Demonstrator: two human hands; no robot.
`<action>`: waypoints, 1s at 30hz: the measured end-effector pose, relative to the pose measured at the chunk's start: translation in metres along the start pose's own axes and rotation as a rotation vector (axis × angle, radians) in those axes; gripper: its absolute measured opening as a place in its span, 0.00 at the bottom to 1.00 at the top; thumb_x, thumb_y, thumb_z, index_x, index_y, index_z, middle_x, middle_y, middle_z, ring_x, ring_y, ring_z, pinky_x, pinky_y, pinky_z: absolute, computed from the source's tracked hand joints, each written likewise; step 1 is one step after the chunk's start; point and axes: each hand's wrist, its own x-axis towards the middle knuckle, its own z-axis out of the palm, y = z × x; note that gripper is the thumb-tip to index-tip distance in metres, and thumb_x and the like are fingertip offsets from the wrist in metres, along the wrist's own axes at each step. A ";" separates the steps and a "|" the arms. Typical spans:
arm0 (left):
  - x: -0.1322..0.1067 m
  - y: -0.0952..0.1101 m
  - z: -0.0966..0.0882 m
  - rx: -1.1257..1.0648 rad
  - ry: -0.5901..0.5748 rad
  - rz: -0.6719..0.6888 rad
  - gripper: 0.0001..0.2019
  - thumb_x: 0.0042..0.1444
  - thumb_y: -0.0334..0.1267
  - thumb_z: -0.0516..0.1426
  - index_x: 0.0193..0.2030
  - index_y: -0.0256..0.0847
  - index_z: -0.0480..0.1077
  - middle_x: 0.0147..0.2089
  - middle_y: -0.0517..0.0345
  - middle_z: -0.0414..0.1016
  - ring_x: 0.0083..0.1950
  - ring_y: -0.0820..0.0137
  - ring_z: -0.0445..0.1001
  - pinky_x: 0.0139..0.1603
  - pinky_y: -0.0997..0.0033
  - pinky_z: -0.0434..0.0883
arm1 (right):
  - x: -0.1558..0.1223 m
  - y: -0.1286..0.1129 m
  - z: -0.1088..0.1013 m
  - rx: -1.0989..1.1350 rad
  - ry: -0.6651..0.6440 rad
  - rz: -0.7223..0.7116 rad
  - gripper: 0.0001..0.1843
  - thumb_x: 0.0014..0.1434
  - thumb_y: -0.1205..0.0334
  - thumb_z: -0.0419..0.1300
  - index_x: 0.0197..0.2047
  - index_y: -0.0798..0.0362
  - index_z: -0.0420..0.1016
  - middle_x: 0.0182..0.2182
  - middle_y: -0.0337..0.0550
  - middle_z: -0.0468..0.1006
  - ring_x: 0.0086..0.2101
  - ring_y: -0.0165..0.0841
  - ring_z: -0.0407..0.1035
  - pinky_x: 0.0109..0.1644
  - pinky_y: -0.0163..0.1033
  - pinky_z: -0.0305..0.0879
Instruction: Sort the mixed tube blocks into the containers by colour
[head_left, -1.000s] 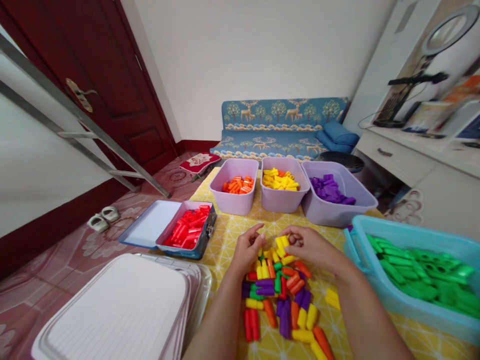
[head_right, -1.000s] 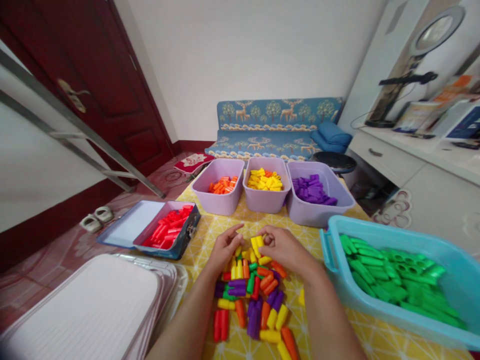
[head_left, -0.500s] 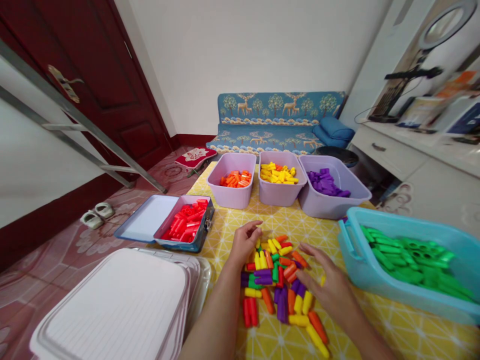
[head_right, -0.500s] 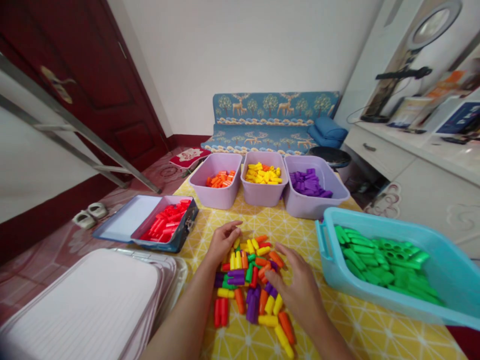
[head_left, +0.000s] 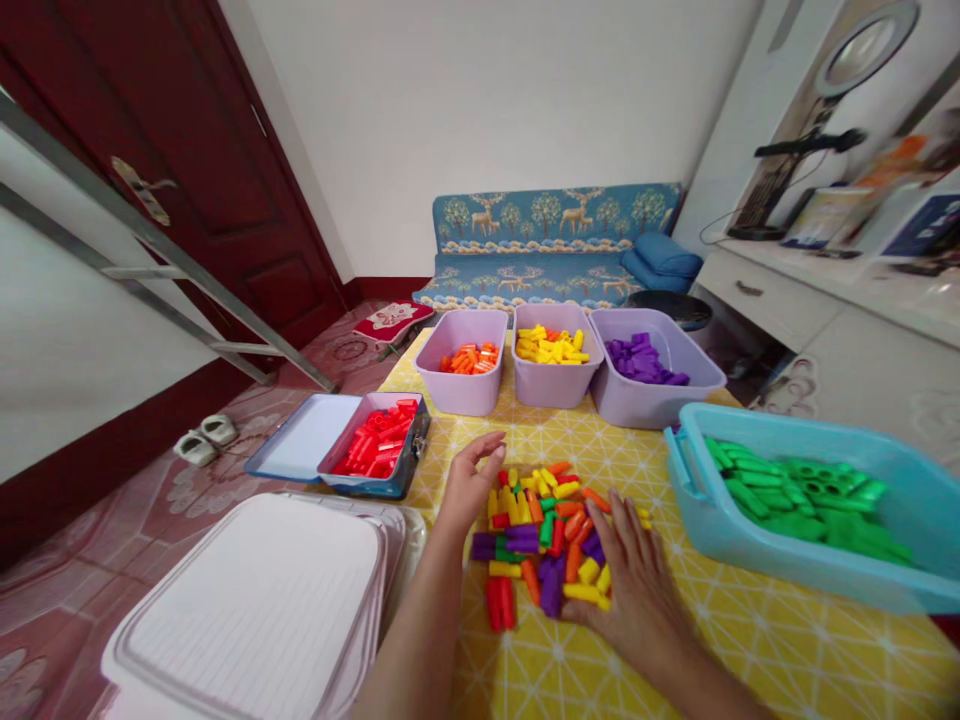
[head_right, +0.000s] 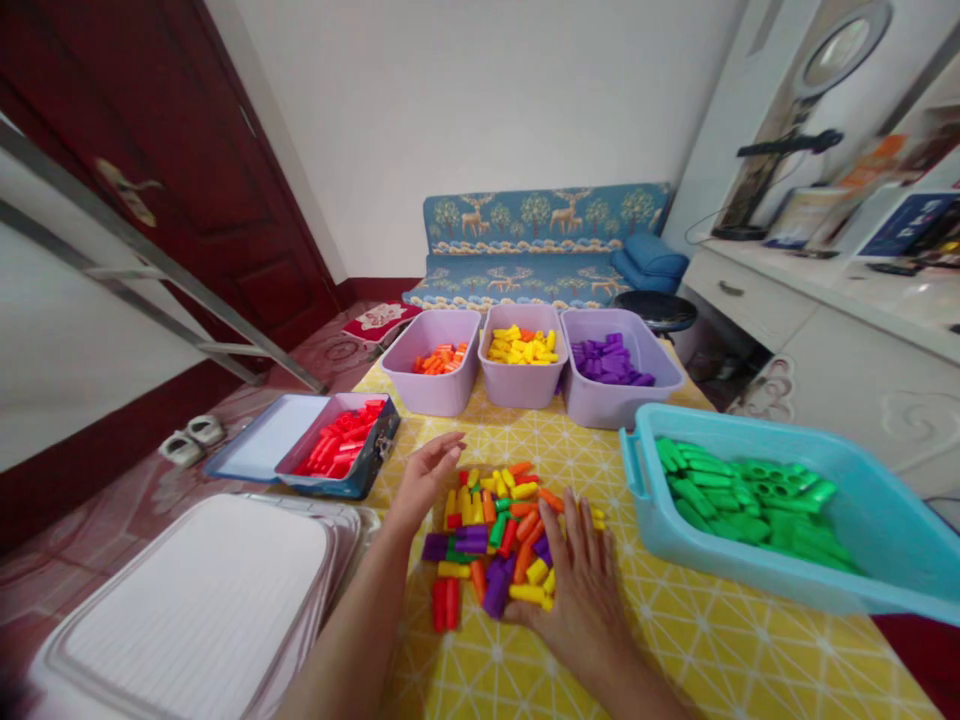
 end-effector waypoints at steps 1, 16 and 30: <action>-0.010 0.005 -0.006 0.112 -0.031 0.002 0.24 0.54 0.49 0.57 0.53 0.37 0.70 0.51 0.44 0.75 0.53 0.60 0.72 0.57 0.58 0.66 | 0.009 0.001 0.002 0.006 0.000 -0.009 0.61 0.43 0.43 0.65 0.70 0.47 0.33 0.69 0.53 0.39 0.66 0.56 0.36 0.63 0.67 0.42; -0.006 0.005 0.026 0.638 -0.441 0.212 0.52 0.27 0.53 0.71 0.64 0.48 0.60 0.66 0.43 0.58 0.65 0.48 0.57 0.65 0.45 0.55 | 0.125 0.008 0.016 0.691 0.051 0.059 0.25 0.62 0.45 0.48 0.53 0.50 0.72 0.54 0.47 0.72 0.55 0.40 0.64 0.62 0.48 0.56; 0.025 -0.007 0.022 -0.164 -0.321 -0.126 0.27 0.46 0.34 0.61 0.56 0.39 0.69 0.55 0.52 0.73 0.56 0.62 0.70 0.58 0.65 0.66 | 0.126 0.014 0.008 1.213 -0.096 0.252 0.22 0.60 0.44 0.54 0.50 0.49 0.74 0.48 0.47 0.78 0.48 0.41 0.71 0.52 0.45 0.67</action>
